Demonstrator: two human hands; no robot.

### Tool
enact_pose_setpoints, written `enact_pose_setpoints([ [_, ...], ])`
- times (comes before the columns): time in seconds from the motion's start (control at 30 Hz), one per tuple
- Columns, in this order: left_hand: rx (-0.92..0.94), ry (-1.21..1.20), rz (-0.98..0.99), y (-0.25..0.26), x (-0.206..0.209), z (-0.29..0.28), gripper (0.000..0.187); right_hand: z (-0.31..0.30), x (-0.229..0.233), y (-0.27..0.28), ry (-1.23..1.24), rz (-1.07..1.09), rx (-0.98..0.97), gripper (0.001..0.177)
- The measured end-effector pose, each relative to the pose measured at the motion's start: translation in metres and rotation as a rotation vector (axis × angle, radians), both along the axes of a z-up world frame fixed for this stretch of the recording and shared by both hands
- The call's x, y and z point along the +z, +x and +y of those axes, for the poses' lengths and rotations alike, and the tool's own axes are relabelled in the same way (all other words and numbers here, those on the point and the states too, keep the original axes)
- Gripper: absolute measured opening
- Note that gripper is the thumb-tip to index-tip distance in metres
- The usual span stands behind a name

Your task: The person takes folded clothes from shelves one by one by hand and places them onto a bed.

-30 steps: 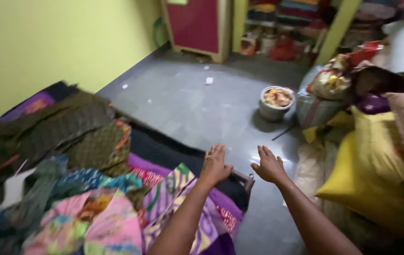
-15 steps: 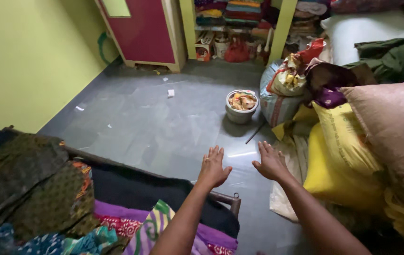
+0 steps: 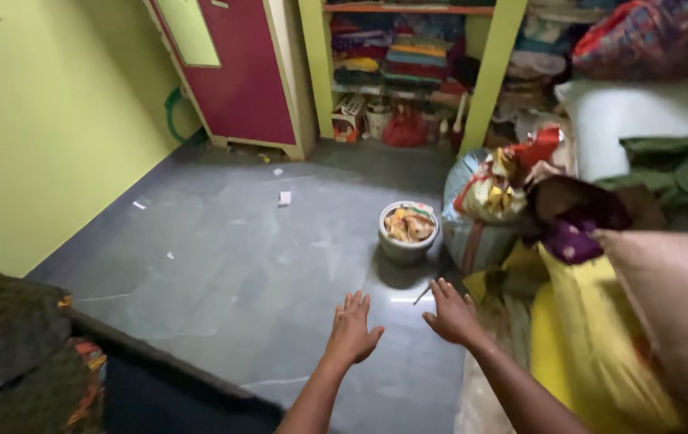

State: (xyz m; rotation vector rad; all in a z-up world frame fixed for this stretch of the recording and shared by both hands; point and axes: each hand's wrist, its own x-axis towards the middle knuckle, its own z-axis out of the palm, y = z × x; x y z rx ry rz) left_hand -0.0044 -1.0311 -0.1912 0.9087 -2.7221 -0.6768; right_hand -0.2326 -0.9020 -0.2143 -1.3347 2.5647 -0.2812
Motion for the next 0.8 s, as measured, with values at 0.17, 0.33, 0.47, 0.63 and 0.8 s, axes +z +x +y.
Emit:
enact_pose_setpoints([
  [0.17,0.057,0.057,0.011,-0.086,0.002,-0.029,0.081,-0.039,0.002,-0.084,0.002,0.015,0.048,0.088],
  [0.33,0.078,0.082,-0.002,-0.149,0.005,-0.051,0.082,-0.069,-0.002,-0.144,-0.003,0.031,0.09,0.09],
  [0.47,0.081,0.105,-0.044,-0.175,0.006,-0.068,0.083,-0.09,-0.01,-0.169,-0.052,0.024,0.102,0.089],
  [0.63,0.095,0.085,-0.03,-0.199,0.015,-0.095,0.084,-0.114,-0.006,-0.189,-0.063,0.006,0.115,0.087],
  [0.8,0.071,0.034,0.028,-0.222,0.034,-0.132,0.085,-0.154,0.004,-0.216,-0.045,-0.001,0.095,0.089],
])
